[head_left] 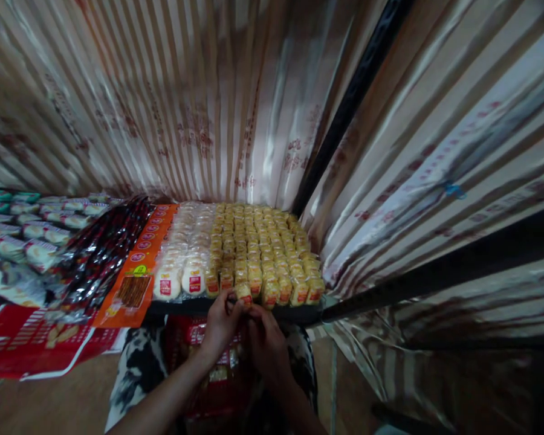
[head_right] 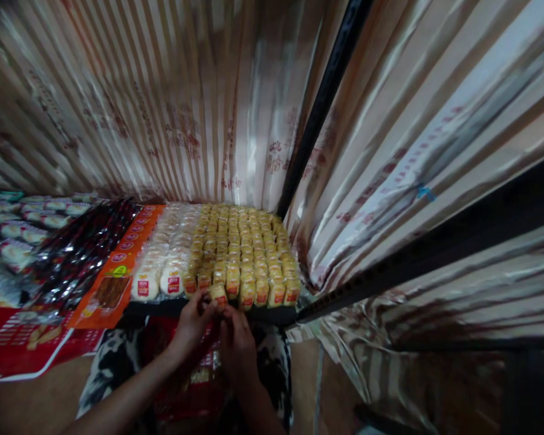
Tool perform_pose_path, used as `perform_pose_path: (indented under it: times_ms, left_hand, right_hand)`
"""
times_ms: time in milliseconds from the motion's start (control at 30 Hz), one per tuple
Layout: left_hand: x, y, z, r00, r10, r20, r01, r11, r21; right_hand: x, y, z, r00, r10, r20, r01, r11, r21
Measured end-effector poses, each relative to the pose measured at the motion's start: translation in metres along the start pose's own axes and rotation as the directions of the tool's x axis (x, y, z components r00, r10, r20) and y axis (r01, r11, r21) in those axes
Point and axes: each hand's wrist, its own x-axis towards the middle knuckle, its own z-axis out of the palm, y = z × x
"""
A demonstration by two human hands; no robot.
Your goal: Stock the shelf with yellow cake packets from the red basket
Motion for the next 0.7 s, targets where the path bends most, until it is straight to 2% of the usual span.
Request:
perform_pose_path:
  times_ms: [67,167,267,367,433,533,633,700]
  left_hand:
    - [0.0,-0.003,0.003,0.999,-0.041,0.001,0.041,0.999,-0.033]
    - [0.0,-0.007,0.005,1.0,-0.03,-0.005,0.03,0.999,-0.039]
    - [0.0,-0.007,0.005,0.996,-0.085,-0.025,0.079,0.981,-0.177]
    - [-0.005,-0.006,0.004,0.98,-0.196,0.032,0.188,0.869,-0.457]
    - [-0.013,-0.004,0.004,0.97,-0.223,0.099,0.237,0.767,-0.597]
    - [-0.027,-0.004,0.005,0.949,-0.249,0.194,0.314,0.682,-0.66]
    - [-0.035,-0.005,0.009,0.928,-0.268,0.261,0.374,0.661,-0.65]
    - [-0.034,-0.004,0.008,0.926,-0.244,0.287,0.374,0.684,-0.626]
  right_hand:
    - [-0.005,0.004,0.003,0.999,0.042,0.018,-0.042,0.999,0.014]
    - [-0.008,0.01,0.007,0.994,0.1,0.033,-0.101,0.994,0.034]
    - [-0.01,0.014,0.01,0.975,0.221,0.031,-0.223,0.971,0.085]
    - [-0.013,0.013,0.012,0.901,0.427,0.075,-0.434,0.877,0.208]
    - [-0.014,0.011,0.012,0.862,0.484,0.149,-0.504,0.79,0.348]
    - [-0.012,0.004,0.01,0.854,0.499,0.147,-0.5,0.708,0.498]
    - [-0.006,-0.001,0.004,0.859,0.51,0.05,-0.465,0.735,0.494]
    - [0.0,-0.002,-0.002,0.886,0.463,0.03,-0.415,0.763,0.495]
